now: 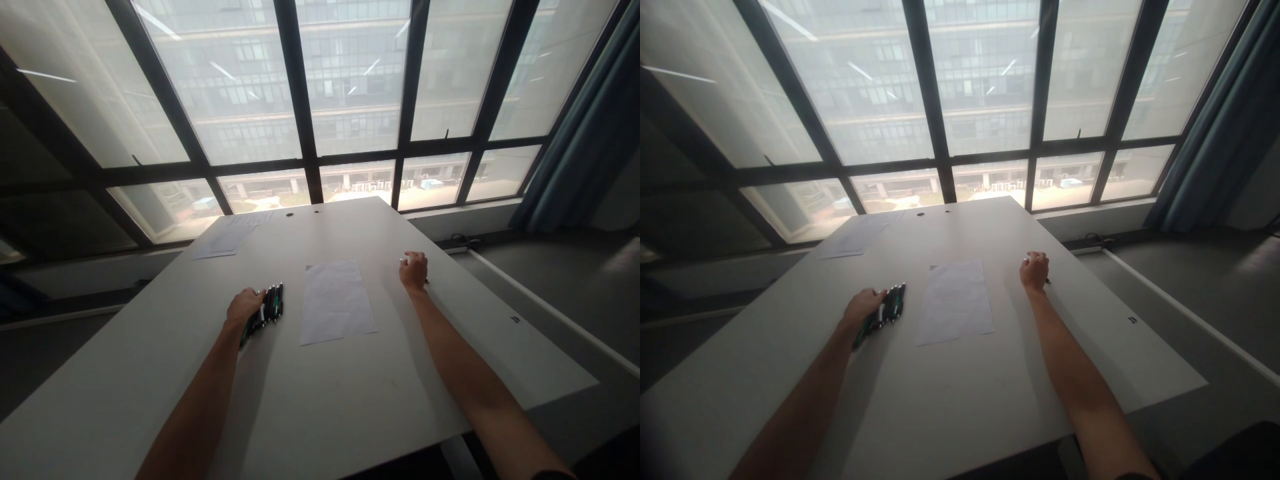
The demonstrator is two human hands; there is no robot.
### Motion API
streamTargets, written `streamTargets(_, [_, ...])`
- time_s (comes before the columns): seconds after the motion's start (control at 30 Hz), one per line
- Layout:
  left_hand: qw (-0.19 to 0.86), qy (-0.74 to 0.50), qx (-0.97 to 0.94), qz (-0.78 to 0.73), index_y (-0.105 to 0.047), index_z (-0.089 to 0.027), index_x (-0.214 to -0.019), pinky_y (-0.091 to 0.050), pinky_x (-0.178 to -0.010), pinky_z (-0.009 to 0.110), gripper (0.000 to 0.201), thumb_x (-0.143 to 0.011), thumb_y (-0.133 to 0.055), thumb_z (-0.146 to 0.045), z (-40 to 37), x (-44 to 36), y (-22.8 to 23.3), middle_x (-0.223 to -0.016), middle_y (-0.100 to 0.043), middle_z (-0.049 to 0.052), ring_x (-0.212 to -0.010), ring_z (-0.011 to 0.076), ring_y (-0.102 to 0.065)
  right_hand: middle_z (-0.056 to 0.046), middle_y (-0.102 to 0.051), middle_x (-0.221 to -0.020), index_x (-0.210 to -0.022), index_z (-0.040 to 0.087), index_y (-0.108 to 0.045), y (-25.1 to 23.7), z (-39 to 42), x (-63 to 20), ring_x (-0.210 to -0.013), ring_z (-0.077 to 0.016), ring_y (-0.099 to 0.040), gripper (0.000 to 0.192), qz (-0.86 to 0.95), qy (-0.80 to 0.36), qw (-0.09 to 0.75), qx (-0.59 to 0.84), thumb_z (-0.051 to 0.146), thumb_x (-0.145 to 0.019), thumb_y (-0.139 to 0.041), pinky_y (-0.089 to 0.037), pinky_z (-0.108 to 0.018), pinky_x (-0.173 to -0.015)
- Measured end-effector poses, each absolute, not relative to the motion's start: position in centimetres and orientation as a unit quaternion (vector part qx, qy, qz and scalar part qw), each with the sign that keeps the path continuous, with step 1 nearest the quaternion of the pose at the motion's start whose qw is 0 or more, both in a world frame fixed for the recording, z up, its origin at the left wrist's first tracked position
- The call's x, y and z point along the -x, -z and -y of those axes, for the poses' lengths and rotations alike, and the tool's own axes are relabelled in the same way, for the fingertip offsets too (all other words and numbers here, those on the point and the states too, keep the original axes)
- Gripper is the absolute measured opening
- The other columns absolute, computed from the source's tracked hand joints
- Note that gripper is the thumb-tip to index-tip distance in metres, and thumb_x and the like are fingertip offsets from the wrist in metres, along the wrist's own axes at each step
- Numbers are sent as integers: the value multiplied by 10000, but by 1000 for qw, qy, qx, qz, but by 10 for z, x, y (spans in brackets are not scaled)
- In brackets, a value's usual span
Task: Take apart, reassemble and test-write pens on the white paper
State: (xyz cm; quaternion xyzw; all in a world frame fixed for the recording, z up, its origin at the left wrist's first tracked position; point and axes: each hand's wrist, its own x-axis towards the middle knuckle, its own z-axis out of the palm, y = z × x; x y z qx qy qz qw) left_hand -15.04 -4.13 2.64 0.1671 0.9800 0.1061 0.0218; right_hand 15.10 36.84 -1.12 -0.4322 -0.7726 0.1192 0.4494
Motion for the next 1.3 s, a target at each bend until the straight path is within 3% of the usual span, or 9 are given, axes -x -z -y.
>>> streamTargets(0.2, [14, -126, -191, -973, -636, -167, -686, -452, -699, 310, 373, -834, -442, -449, 41, 151, -38, -819, -701, 151, -852, 287, -655, -153, -562, -1111, -1054, 126, -660, 10, -364, -148, -1019, -266, -476, 310, 776, -127, 477, 394, 145, -843, -434, -390, -370, -924])
streamTargets(0.33, [-25, -200, -209, -957, -577, -172, -596, -389, -605, 290, 367, -833, -439, -416, 36, 143, -68, -655, -622, 80, -680, 226, -590, -141, -575, -1072, -1016, 136, -665, 3, -357, -145, -1022, -256, -492, 298, 782, -135, 490, 361, 135, -838, -426, -396, -360, -940])
streamTargets(0.43, [-34, -364, -234, -901, -547, -168, -612, -325, -532, 251, 346, -823, -469, -430, 18, 117, -84, -557, -508, 11, -570, 149, -481, -131, -598, -1038, -1009, 138, -661, -3, -342, -138, -986, -242, -518, 294, 783, -153, 508, 326, 145, -851, -413, -402, -359, -948])
streamTargets(0.5, [14, -510, -259, -820, -556, -167, -678, -279, -482, 231, 329, -814, -497, -460, -2, 90, -84, -524, -434, -27, -499, 111, -396, -123, -623, -1000, -1027, 136, -653, -6, -322, -129, -904, -227, -541, 294, 790, -190, 507, 288, 181, -882, -401, -425, -353, -912])
streamTargets(0.57, [83, -637, -281, -713, -572, -166, -781, -239, -449, 216, 307, -816, -516, -467, -24, 60, -72, -530, -401, -52, -457, 86, -337, -105, -647, -953, -1039, 149, -652, -6, -296, -118, -800, -202, -558, 298, 810, -252, 483, 218, 251, -923, -397, -457, -325, -829])
streamTargets(0.67, [136, -726, -301, -603, -575, -151, -803, -287, -468, 208, 316, -837, -526, -461, -52, 24, -43, -545, -426, -48, -473, 77, -379, -73, -676, -884, -1030, 175, -664, -2, -259, -105, -742, -180, -586, 334, 825, -355, 425, 115, 375, -956, -407, -464, -273, -683])
streamTargets(0.83, [182, -753, -312, -551, -597, -117, -960, -428, -570, 261, 363, -843, -557, -459, -65, 6, -7, -743, -669, 78, -592, 121, -562, -12, -644, -680, -964, 182, -688, 9, -238, -101, -553, -126, -542, 464, 826, -476, 298, 41, 519, -968, -369, -416, -233, -560])
streamTargets(0.93, [188, -738, -331, -558, -610, -111, -1034, -471, -617, 287, 414, -846, -565, -477, -62, 12, -4, -868, -712, 137, -660, 144, -613, 21, -563, -564, -902, 169, -689, 10, -243, -102, -491, -112, -461, 465, 821, -504, 267, 29, 568, -918, -451, -366, -226, -505])
streamTargets(1.3, [44, -648, -365, -667, -707, -144, -957, -527, -652, 278, 288, -790, -701, -378, -55, 25, -5, -765, -708, 53, -662, 148, -636, 11, -532, -565, -807, 147, -703, 12, -256, -101, -516, -115, -423, 379, 764, -553, 326, 68, 519, -789, -635, -322, -237, -467])
